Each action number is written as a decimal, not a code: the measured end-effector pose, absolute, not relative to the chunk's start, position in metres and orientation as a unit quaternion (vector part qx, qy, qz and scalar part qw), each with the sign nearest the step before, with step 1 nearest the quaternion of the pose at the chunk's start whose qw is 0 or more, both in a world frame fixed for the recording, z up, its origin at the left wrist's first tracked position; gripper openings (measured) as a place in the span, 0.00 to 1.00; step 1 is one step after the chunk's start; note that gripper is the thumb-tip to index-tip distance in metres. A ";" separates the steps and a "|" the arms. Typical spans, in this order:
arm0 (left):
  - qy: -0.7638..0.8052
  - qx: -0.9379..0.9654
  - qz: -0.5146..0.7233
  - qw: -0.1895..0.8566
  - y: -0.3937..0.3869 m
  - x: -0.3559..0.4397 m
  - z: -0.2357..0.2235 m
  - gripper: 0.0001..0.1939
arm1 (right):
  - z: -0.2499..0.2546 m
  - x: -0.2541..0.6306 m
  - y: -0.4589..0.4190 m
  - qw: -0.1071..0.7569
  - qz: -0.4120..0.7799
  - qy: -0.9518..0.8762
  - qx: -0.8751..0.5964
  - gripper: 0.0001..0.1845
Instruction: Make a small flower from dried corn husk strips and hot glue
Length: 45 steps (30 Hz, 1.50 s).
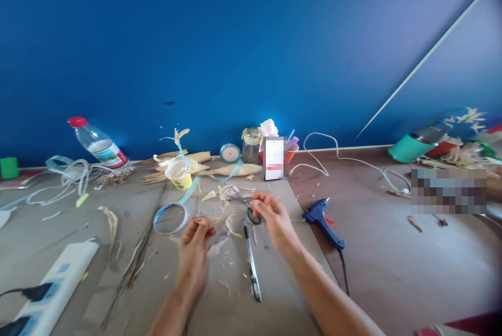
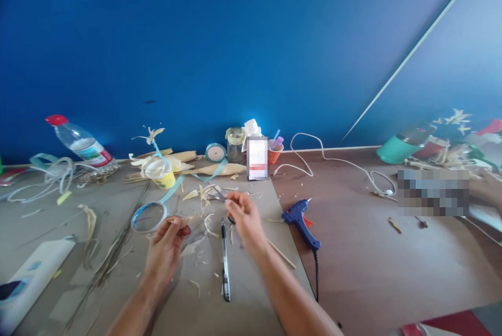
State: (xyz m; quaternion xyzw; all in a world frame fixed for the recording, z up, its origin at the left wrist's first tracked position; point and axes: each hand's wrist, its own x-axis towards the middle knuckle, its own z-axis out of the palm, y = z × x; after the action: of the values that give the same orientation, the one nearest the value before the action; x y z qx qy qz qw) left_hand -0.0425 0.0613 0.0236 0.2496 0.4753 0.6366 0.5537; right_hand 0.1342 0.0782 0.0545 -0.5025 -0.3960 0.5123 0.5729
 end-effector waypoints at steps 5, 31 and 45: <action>0.471 0.230 0.665 0.533 0.066 -0.048 0.023 0.13 | 0.065 0.169 0.100 0.326 0.272 -0.660 -0.620 0.12; 0.491 0.266 0.665 0.497 0.068 -0.054 0.008 0.15 | 0.043 0.164 0.131 0.046 0.195 -0.762 -0.616 0.23; 0.503 0.267 0.649 0.504 0.067 -0.052 0.014 0.15 | 0.083 0.186 0.123 0.499 0.385 -0.542 -0.556 0.23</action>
State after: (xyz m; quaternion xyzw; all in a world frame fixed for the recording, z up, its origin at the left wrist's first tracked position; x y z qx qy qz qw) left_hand -0.0522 0.0672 0.0143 0.2669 0.5034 0.6491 0.5040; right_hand 0.1863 0.1226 0.0830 -0.5557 -0.5419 0.3855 0.4989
